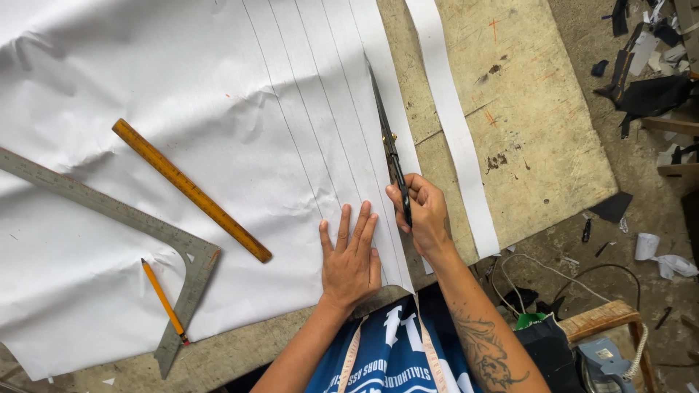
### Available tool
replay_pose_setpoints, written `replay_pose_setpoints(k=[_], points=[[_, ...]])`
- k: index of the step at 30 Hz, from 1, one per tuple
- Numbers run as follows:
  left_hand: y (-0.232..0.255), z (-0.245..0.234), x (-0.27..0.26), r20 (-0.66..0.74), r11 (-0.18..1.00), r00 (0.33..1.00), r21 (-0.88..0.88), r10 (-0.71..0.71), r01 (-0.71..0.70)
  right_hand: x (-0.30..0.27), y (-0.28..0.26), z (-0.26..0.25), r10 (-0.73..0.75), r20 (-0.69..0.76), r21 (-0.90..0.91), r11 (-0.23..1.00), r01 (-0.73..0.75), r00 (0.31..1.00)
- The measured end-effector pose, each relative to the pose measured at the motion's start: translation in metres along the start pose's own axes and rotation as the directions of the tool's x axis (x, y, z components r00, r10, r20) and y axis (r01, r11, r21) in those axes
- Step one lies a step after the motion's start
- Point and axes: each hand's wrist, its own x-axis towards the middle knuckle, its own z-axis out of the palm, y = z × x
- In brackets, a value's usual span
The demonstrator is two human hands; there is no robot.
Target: The person uses shears to cut a large piece of white fabric along pre-drawn lines on a workbench. They use a ruler to guide the cuts and ensure straight edges, then move the cut pieces aside.
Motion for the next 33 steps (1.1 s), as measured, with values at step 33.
replay_pose_setpoints(k=[33], points=[[-0.001, 0.002, 0.002, -0.027, 1.0, 1.0, -0.007, 0.004, -0.004, 0.045, -0.013, 0.017, -0.024, 0.014, 0.024, 0.999, 0.023, 1.0]])
